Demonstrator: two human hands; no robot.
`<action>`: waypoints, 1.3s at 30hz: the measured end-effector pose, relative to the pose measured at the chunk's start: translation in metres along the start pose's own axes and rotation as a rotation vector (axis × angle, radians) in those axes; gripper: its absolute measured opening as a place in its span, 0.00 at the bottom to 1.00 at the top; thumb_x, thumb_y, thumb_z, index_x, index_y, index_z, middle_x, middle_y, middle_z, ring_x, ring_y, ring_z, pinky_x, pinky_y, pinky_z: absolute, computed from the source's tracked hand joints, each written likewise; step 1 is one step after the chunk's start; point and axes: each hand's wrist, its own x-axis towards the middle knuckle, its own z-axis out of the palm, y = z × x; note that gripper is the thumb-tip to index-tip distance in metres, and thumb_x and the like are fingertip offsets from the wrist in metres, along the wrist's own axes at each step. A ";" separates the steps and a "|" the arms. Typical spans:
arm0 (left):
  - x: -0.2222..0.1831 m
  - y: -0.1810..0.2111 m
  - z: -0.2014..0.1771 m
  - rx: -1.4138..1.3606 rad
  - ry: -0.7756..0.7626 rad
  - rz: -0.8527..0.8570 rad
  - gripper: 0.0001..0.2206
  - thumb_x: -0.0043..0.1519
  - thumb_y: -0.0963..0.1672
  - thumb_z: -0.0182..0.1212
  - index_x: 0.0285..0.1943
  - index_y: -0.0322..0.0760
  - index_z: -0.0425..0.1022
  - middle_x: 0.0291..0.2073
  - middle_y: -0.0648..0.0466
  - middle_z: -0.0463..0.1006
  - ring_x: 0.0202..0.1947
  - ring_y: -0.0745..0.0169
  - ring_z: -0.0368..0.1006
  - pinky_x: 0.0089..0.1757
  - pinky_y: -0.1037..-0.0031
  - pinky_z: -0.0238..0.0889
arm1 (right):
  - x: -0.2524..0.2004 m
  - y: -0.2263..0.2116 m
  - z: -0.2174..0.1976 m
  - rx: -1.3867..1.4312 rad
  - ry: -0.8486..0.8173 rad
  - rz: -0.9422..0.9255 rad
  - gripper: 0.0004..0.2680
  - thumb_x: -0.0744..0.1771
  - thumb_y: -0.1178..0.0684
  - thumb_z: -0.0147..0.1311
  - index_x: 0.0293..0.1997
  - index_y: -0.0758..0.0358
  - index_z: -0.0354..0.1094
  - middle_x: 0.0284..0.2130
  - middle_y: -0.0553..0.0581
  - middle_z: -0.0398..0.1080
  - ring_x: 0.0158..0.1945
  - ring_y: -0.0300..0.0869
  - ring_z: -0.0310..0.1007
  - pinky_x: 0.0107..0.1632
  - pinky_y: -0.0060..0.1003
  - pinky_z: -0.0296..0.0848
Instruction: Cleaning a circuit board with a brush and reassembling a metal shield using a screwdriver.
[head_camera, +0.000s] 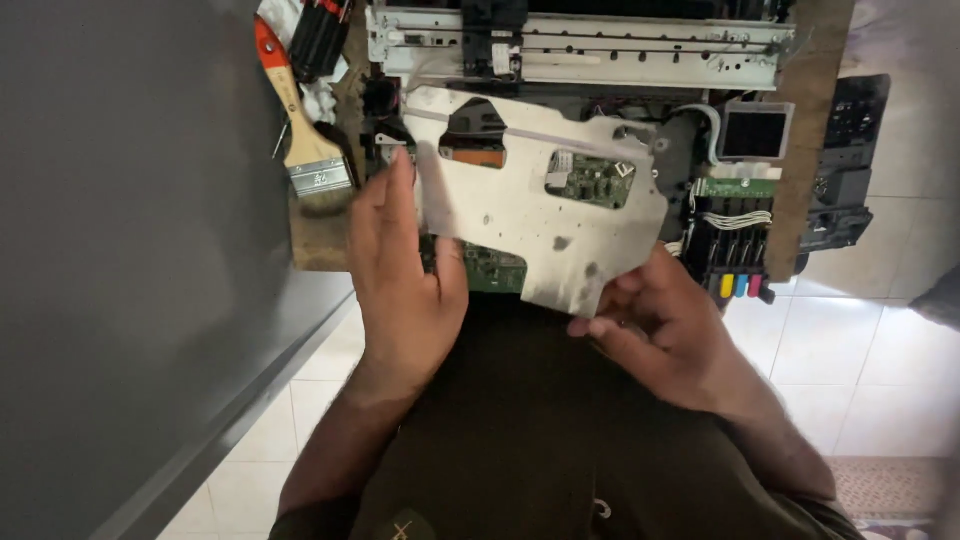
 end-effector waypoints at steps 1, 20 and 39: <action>0.001 -0.001 -0.001 -0.026 -0.017 0.001 0.29 0.68 0.37 0.54 0.80 0.34 0.50 0.67 0.36 0.65 0.68 0.36 0.64 0.64 0.51 0.62 | 0.002 -0.001 -0.001 0.071 -0.018 -0.066 0.19 0.66 0.61 0.55 0.63 0.69 0.56 0.38 0.60 0.79 0.41 0.42 0.85 0.42 0.32 0.83; 0.008 0.012 0.009 -0.750 0.096 -0.104 0.30 0.66 0.42 0.68 0.75 0.32 0.56 0.61 0.44 0.72 0.61 0.55 0.73 0.55 0.68 0.81 | 0.015 0.018 0.007 0.575 0.261 -0.396 0.11 0.69 0.56 0.55 0.55 0.71 0.67 0.43 0.67 0.77 0.38 0.55 0.83 0.45 0.47 0.89; 0.021 0.049 0.016 -0.842 -0.272 -0.030 0.11 0.66 0.43 0.61 0.53 0.31 0.75 0.43 0.48 0.77 0.41 0.59 0.75 0.42 0.72 0.70 | 0.026 0.050 0.011 0.793 0.182 -0.232 0.13 0.69 0.58 0.57 0.57 0.77 0.63 0.37 0.76 0.75 0.38 0.60 0.82 0.39 0.44 0.87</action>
